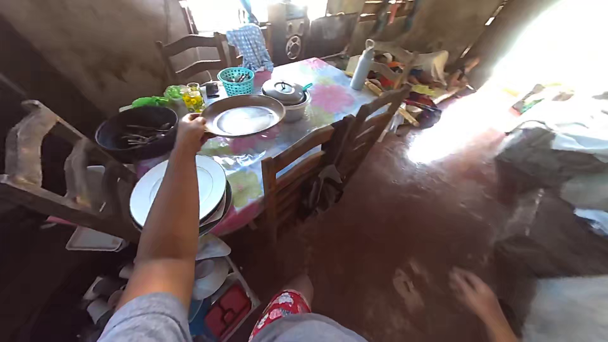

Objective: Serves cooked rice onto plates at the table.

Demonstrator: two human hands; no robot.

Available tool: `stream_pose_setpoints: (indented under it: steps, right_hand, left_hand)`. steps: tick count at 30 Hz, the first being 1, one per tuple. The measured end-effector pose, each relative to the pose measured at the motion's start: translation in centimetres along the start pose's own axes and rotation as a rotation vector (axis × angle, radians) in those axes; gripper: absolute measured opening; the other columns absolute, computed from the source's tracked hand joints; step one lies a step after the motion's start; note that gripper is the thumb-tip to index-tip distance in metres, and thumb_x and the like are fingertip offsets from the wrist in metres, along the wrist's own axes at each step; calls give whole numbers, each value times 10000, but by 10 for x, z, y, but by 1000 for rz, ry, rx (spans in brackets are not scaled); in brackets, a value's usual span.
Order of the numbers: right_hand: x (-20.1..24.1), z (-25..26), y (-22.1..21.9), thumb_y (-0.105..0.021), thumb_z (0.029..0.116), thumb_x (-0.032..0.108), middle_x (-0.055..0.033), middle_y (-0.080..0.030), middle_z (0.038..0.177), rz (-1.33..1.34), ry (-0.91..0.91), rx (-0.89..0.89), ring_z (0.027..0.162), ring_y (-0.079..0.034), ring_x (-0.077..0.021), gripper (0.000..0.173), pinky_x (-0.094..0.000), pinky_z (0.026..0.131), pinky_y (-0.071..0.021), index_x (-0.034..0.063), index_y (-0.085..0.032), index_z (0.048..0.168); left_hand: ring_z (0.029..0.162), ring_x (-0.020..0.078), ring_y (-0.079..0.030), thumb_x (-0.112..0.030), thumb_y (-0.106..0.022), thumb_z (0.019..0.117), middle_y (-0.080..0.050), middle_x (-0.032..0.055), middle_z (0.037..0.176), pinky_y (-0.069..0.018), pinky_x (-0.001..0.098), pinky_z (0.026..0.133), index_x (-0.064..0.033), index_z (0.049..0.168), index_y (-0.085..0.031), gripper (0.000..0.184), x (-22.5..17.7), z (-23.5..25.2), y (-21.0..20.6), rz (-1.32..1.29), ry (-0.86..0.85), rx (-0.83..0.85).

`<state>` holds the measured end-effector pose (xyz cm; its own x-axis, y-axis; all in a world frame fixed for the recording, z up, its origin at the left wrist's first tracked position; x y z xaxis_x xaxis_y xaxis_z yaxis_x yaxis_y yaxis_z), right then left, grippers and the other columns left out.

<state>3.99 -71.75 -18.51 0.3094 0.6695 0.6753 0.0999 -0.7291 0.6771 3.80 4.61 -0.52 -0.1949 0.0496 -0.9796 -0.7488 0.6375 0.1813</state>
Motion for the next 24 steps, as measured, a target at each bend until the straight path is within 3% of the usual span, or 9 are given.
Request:
stream_pose_setpoints:
  steps: [2,4,6,8,11,18,21,24]
  right_hand:
    - [142,66,-8,-491,1075,127,-316,-625,1272,51,275,27,1047,-680,-393,374,-528,882,-558,-92,-542,1375]
    - [261,96,-28,-519,1044,84,-248,-675,1187,115,552,66,932,-717,-229,319,-364,818,-596,-109,-593,1289]
    - [344,117,-46,-552,1016,59,-138,-726,1067,225,706,136,802,-718,-73,241,-225,744,-604,-95,-647,1175]
    - [402,144,-59,-552,1002,29,-75,-744,991,288,783,257,741,-705,-21,200,-190,709,-601,-89,-669,1114]
    - [453,203,-66,-529,1004,45,-44,-750,976,248,869,388,745,-706,-26,211,-199,713,-607,-65,-686,1092]
    - [534,352,-44,-508,1025,67,-27,-750,977,111,914,488,758,-708,-24,218,-187,710,-595,-23,-691,1102]
    - [559,405,-51,-516,1031,64,-23,-752,957,71,921,586,750,-710,-30,205,-189,702,-597,-18,-690,1100]
    - [587,457,-69,-513,1044,76,-47,-739,987,-54,958,731,766,-698,-33,217,-199,708,-586,-37,-679,1124]
  left_hand:
    - [933,190,-628,-93,-435,1054,-561,194,1276,-553,350,819,-43,1479,-412,428,-11,18,-35,-15,2,39]
    - [946,222,-628,-106,-433,1071,-570,218,1269,-546,375,832,-48,1483,-409,416,-26,44,-72,45,-23,77]
    - [1010,305,-649,-106,-440,1071,-587,272,1280,-548,455,880,-17,1482,-416,421,-39,77,-118,118,-66,133]
    - [1058,358,-659,-107,-464,1068,-607,290,1271,-540,510,917,16,1447,-455,398,-51,112,-174,232,-83,190]
    - [1186,445,-601,-119,-549,1021,-602,322,1281,-455,617,1011,65,1358,-539,384,-45,161,-263,487,-83,327]
    - [1135,426,-645,-69,-610,999,-584,315,1313,-536,580,946,31,1453,-447,493,13,209,-446,496,142,566]
    - [1078,423,-665,-96,-591,1010,-617,324,1236,-547,565,914,83,1364,-512,404,37,220,-493,617,127,596]
    - [1204,453,-613,-240,-547,1054,-643,303,1242,-474,637,996,65,1237,-644,369,6,236,-508,837,-10,513]
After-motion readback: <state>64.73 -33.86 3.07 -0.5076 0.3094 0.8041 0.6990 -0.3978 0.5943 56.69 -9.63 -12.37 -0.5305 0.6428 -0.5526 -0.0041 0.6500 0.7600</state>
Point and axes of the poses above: each hand's wrist, its own z-axis towards the middle knuckle, its own y-axis out of the back of the hand, x = y × z, the point moved 6 cm from there along z, towards the middle knuckle
